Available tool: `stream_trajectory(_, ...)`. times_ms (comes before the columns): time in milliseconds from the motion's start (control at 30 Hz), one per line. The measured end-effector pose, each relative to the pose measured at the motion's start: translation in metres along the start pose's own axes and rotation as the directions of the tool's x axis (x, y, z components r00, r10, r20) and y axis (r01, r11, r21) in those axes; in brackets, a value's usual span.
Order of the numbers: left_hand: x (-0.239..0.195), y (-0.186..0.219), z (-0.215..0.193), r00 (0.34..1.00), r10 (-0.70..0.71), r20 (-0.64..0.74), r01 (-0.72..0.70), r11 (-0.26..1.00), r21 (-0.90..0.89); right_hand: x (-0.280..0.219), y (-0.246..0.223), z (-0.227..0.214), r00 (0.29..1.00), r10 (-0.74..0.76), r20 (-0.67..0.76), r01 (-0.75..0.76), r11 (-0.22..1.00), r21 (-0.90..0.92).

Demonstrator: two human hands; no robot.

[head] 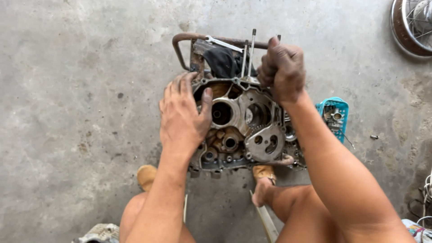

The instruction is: Disassembling a motorcycle engine block using hand tools

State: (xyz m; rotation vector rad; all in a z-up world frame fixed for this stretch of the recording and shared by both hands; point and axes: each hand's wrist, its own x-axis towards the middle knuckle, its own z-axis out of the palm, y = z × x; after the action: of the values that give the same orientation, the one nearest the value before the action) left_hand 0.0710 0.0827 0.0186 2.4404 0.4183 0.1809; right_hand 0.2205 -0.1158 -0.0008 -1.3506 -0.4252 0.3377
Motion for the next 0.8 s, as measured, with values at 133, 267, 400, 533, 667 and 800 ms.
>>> stream_trajectory(133,-0.002,0.001,0.0,0.998,0.035,-0.051,-0.035,0.999,-0.007,0.004,-0.053,0.023,0.998,-0.055,0.019,0.051,0.986,0.157)
stream_trajectory(267,-0.002,0.0,-0.001,1.0,0.012,-0.026,-0.012,1.0,-0.017,-0.003,0.0,0.021,0.988,-0.146,-0.048,0.121,0.932,-0.341)
stream_trajectory(400,-0.002,-0.004,0.002,0.994,0.054,-0.095,-0.06,0.997,-0.056,-0.005,-0.013,0.024,0.978,0.208,0.004,-0.208,0.975,0.073)
stream_trajectory(533,-0.004,-0.004,0.001,0.976,0.128,-0.178,-0.139,0.989,-0.054,-0.019,-0.042,0.006,0.961,0.256,0.102,-0.272,0.943,0.19)
stream_trajectory(667,-0.008,0.01,0.0,0.967,0.196,-0.161,-0.198,0.98,0.002,-0.062,-0.049,-0.01,0.979,0.19,-0.074,-0.176,0.97,0.167)
stream_trajectory(800,-0.02,0.029,0.011,0.941,0.293,-0.169,-0.304,0.952,-0.043,-0.094,-0.031,-0.036,0.883,0.296,-0.364,-0.295,0.954,0.058)
